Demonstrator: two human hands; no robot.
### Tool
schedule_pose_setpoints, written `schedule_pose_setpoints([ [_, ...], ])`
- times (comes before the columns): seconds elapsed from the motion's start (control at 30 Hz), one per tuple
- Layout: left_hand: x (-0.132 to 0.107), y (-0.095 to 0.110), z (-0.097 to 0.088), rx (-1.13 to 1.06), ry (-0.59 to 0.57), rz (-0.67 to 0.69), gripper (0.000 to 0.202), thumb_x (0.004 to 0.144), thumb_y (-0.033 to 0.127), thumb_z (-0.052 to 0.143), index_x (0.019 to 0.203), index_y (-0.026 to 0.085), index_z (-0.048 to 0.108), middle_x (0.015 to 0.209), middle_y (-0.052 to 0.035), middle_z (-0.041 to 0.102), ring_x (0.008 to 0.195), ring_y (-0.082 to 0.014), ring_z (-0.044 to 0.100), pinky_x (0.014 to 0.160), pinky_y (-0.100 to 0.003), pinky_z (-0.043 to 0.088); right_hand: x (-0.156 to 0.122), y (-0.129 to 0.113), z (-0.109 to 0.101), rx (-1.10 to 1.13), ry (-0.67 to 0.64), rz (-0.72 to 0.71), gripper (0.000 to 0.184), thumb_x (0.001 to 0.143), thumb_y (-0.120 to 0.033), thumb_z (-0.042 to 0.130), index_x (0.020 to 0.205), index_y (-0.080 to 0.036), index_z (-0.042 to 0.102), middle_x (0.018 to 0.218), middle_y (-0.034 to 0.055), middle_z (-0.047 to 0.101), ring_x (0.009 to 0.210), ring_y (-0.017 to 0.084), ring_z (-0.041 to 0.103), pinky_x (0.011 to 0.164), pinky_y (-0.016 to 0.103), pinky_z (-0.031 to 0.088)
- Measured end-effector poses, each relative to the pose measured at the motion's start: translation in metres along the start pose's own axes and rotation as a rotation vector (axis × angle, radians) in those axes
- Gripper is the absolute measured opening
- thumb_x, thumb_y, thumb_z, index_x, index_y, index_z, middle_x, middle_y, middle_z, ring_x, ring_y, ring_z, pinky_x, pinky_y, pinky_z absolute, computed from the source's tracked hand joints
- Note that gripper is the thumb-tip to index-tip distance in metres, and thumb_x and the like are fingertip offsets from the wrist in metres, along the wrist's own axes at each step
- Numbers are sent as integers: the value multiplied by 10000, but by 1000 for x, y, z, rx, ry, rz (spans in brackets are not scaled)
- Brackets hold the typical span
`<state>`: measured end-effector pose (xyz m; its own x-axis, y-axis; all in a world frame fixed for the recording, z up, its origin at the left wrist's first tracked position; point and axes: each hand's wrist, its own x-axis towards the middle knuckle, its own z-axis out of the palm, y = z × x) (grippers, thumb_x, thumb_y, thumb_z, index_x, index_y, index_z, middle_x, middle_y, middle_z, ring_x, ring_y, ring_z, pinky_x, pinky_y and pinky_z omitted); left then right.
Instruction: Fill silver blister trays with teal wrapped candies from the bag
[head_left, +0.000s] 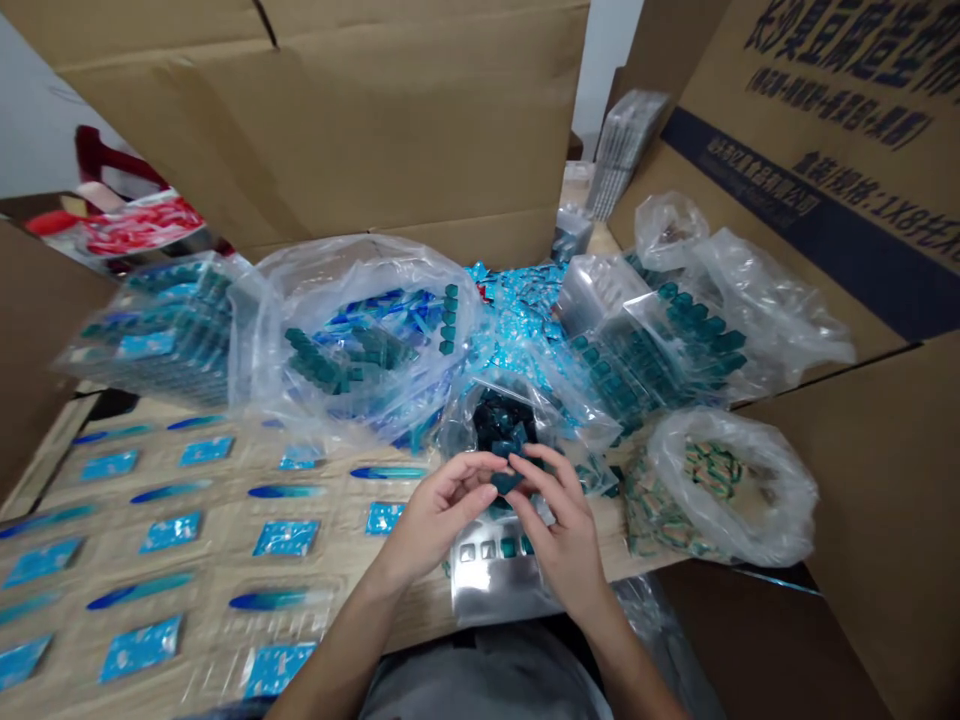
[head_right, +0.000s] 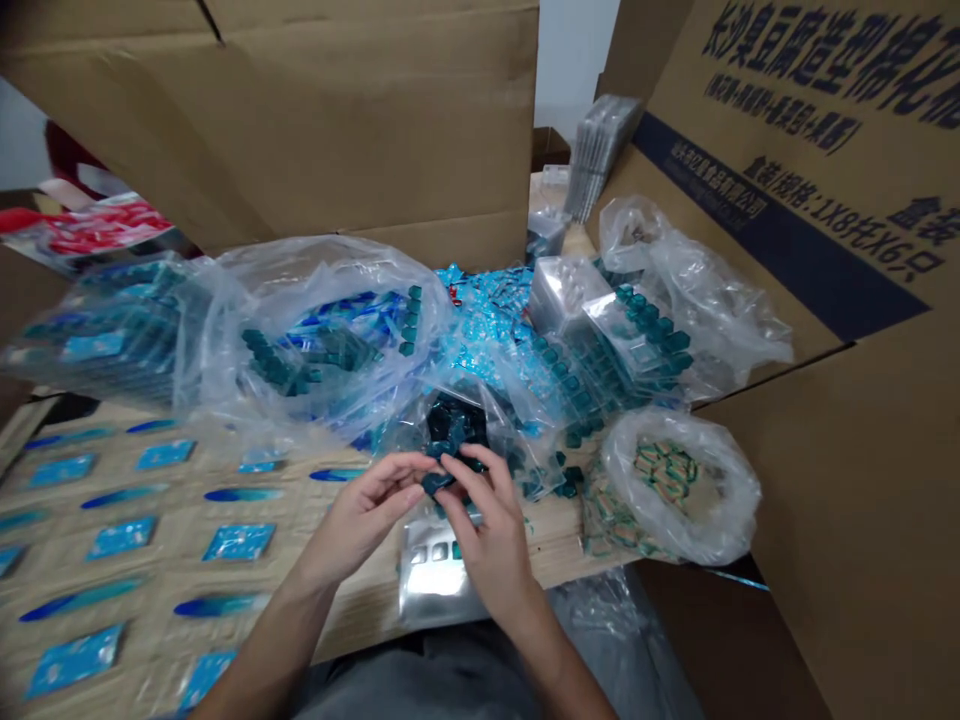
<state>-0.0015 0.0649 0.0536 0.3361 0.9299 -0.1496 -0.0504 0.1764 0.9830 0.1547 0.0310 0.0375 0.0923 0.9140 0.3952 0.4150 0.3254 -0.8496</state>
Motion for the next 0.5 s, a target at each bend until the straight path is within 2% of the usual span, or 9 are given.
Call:
schedule_pose_setpoints([
  [0.07,-2,1,0,38,-12,14,229,801,289,672,1016,211,667,953,-40,704,876,-165,648,788,-263,514,3,0,-3,-28,-18,-42,281,889,-139,552,1124,-250,658,1176,104,618,883,169,685,777,295,584],
  [0.17,-5,2,1,99,13,97,198,831,224,625,1026,230,661,1047,-40,678,972,-163,635,853,-267,502,8,0,-6,-53,-7,-111,222,896,-118,530,1012,-225,686,1100,97,667,982,194,671,853,318,565],
  [0.23,-6,0,3,143,24,163,184,856,200,587,1021,236,660,1082,-43,653,1031,-165,616,888,-271,491,10,1,-7,-70,0,-127,204,893,-108,527,957,-213,690,1046,94,690,948,192,681,832,308,569],
  [0.37,-6,1,7,282,-4,256,220,848,186,616,1057,249,647,1089,-43,619,1027,-167,596,857,-262,487,12,-2,-8,-70,-13,-155,182,895,-114,526,928,-213,675,883,62,715,831,177,693,737,275,578],
  [0.5,-10,9,6,383,27,397,162,873,134,581,986,243,622,1001,-25,593,981,-151,577,850,-255,460,12,-14,-12,-67,-26,-185,153,906,-135,520,904,-198,660,862,67,713,807,168,692,725,261,573],
])
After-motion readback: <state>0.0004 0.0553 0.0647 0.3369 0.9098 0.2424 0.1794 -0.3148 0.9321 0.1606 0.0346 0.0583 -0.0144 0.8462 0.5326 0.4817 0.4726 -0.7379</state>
